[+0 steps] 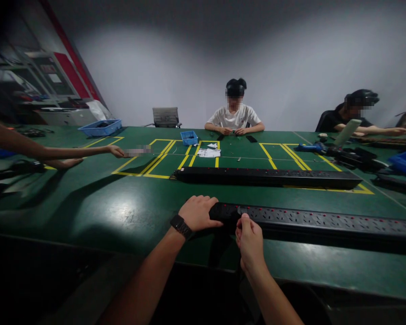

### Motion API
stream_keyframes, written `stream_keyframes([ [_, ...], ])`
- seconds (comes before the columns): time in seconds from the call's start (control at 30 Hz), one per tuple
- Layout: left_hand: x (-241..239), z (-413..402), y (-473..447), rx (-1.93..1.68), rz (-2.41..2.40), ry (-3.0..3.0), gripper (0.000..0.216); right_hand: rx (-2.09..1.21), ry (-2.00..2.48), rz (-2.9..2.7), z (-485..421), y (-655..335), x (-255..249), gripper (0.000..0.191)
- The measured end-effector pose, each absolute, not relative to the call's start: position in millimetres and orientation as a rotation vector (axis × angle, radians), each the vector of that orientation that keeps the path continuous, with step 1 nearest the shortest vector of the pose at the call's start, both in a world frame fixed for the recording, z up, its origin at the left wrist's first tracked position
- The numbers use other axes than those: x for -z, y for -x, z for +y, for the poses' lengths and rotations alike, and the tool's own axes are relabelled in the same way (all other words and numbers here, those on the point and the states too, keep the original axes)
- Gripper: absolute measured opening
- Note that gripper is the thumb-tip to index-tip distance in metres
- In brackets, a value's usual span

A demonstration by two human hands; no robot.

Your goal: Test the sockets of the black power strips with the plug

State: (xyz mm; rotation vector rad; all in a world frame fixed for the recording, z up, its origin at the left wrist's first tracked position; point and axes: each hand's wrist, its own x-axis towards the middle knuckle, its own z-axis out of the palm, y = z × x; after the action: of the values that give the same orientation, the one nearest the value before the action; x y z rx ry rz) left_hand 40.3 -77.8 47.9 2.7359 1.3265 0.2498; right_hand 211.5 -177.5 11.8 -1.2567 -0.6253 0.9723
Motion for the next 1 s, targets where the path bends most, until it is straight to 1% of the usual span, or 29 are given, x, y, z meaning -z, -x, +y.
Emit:
stream_keyframes([
  [0.13, -45.8, -76.7, -40.9, -0.245, 1.328, -2.761, 0.072, -0.873, 1.212, -0.738, -183.6, -211.4, -27.0, 0.05],
  [0.23, -44.7, -76.5, -41.1, -0.247, 1.356, -2.763, 0.075, -0.859, 1.155, -0.74, -186.6, -217.9, -36.0, 0.048],
  [0.37, -44.4, -77.8, -40.6, -0.257, 1.356, -2.768, 0.075, -0.91, 1.089, -0.727, -188.8, -237.0, -35.8, 0.042],
  [0.53, -43.2, -80.3, -40.1, -0.259, 1.332, -2.776, 0.073, -1.031, 0.954, -0.548, -193.6, -273.2, -32.4, 0.038],
  [0.73, -39.2, -76.1, -40.6, -0.228, 1.296, -2.792, 0.073, -1.075, 1.073, -0.503, -198.3, -302.2, -23.4, 0.039],
  [1.0, -39.0, -76.3, -40.3, -0.245, 1.297, -2.8, 0.073, -1.045, 1.227, -0.567, -193.7, -296.9, -21.1, 0.04],
])
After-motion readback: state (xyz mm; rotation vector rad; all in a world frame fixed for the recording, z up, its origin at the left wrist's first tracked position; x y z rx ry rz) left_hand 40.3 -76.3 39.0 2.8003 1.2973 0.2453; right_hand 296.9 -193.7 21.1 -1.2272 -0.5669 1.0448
